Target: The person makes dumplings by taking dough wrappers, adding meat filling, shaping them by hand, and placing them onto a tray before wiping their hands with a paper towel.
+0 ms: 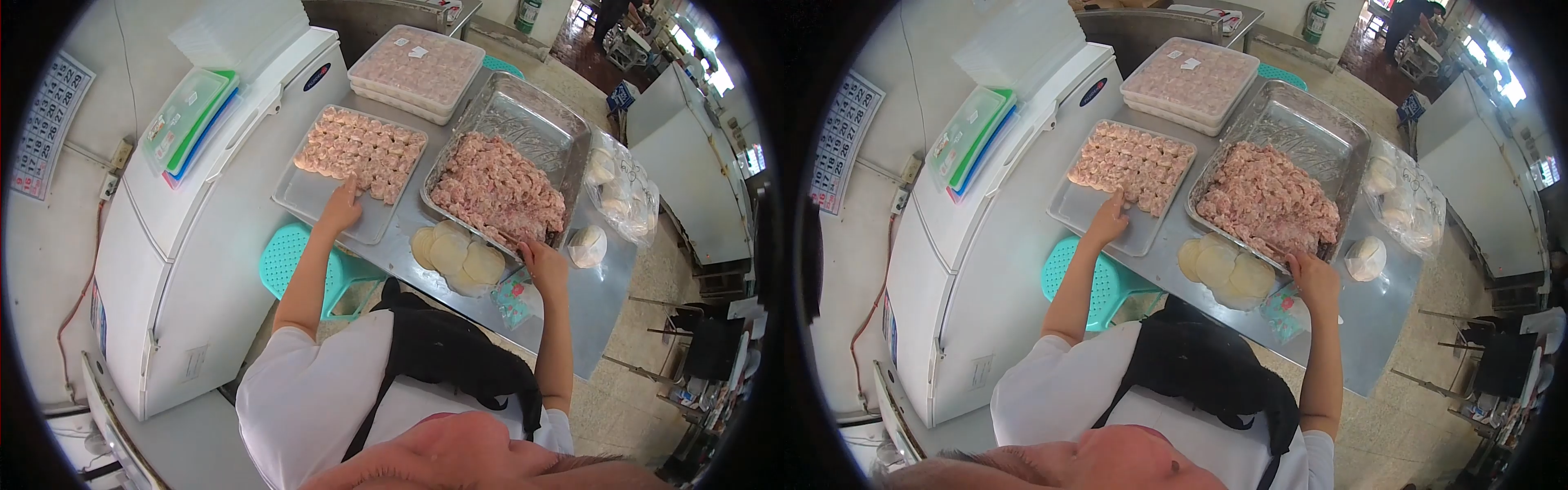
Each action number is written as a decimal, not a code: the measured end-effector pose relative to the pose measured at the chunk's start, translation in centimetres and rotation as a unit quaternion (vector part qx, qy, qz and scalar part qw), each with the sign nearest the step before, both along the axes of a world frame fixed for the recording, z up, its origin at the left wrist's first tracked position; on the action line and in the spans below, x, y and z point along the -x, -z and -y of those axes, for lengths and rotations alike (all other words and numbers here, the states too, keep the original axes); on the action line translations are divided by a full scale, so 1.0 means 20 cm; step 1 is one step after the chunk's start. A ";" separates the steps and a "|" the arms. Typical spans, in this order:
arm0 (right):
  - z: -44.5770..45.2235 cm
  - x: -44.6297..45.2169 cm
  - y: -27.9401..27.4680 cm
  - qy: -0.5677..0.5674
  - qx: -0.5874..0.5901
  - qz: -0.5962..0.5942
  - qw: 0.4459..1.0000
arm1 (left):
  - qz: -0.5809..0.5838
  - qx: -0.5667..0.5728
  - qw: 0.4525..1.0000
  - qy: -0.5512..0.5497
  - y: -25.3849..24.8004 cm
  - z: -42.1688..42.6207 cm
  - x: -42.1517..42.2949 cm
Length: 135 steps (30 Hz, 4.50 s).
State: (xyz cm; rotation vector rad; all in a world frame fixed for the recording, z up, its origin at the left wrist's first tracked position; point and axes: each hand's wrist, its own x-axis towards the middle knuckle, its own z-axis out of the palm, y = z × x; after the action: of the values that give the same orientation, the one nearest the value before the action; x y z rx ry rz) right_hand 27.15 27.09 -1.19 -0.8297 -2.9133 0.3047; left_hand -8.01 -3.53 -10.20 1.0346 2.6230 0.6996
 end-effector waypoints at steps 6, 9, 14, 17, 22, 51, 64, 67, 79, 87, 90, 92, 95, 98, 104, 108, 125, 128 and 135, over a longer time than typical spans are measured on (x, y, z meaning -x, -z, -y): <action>-0.01 0.00 0.01 -0.012 -0.006 -0.014 1.000 | -0.009 -0.073 0.996 0.048 -0.01 -0.10 -0.09; -0.01 0.00 -0.01 -0.007 -0.003 -0.004 1.000 | -0.152 -0.127 0.979 0.055 0.08 -0.10 -0.03; 0.00 0.00 -0.01 -0.005 -0.003 -0.010 1.000 | -0.036 0.033 0.999 0.017 -0.16 -0.13 -0.18; 0.00 0.00 -0.01 -0.007 0.003 -0.014 1.000 | -0.037 -0.016 0.999 0.002 -0.10 -0.21 -0.21; 0.00 0.01 0.00 -0.006 0.000 -0.008 1.000 | -0.075 -0.077 0.994 -0.005 -0.10 -0.24 -0.20; 0.02 0.07 -0.15 -0.069 0.012 -0.033 0.997 | 0.056 -0.245 0.896 0.366 -0.06 -0.69 -0.96; 0.02 0.24 0.00 -0.087 0.182 -0.034 0.979 | 0.602 -0.328 0.728 0.023 -0.19 -0.49 -0.72; -0.04 0.22 -0.13 -0.089 0.152 -0.088 0.981 | 0.568 -0.271 0.770 0.104 -0.24 -0.44 -0.67; 0.02 0.16 -0.07 -0.058 0.225 -0.013 0.973 | 0.658 -0.295 0.692 0.038 -0.22 -0.48 -0.61; -0.01 0.23 -0.23 -0.034 0.055 -0.046 0.997 | 0.510 -0.544 0.663 -0.060 -0.43 -0.64 -0.44; 0.04 0.33 -0.20 -0.075 -0.032 -0.004 0.997 | 0.483 -0.594 0.640 -0.067 -0.52 -0.70 -0.30; 0.08 0.39 -0.07 -0.080 -0.059 0.055 0.994 | 0.480 -0.607 0.629 -0.076 -0.60 -0.74 -0.25; 0.12 0.35 -0.08 -0.113 -0.015 0.025 0.993 | 0.478 -0.614 0.623 -0.083 -0.63 -0.78 -0.22; -0.01 0.24 0.07 -0.071 0.231 -0.042 0.970 | 0.487 -0.598 0.631 -0.080 -0.58 -0.83 -0.24; -0.03 0.15 -0.13 0.120 0.353 -0.163 0.913 | 0.634 -0.508 0.576 -0.088 -0.47 -0.96 -0.41; 0.03 0.20 -0.13 0.052 0.390 -0.257 0.882 | 0.740 -0.482 0.469 -0.006 -0.55 -1.07 -0.59; 0.01 0.01 -0.45 -0.060 0.001 -0.058 0.996 | 0.699 -0.488 0.495 -0.169 -0.61 -1.16 -0.72; -0.07 0.00 -0.38 -0.107 0.041 -0.130 0.985 | 0.729 -0.510 0.430 -0.152 -0.70 -1.15 -0.77; -0.27 -0.11 -0.42 -0.110 0.343 -0.179 0.916 | 0.473 -0.413 0.769 0.123 -0.73 -1.02 -0.79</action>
State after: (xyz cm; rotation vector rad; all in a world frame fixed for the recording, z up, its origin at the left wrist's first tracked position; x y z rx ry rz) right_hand 29.43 32.49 7.23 -0.4185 -2.5327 1.3909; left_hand 7.84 16.92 4.47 0.8043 1.2440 1.7904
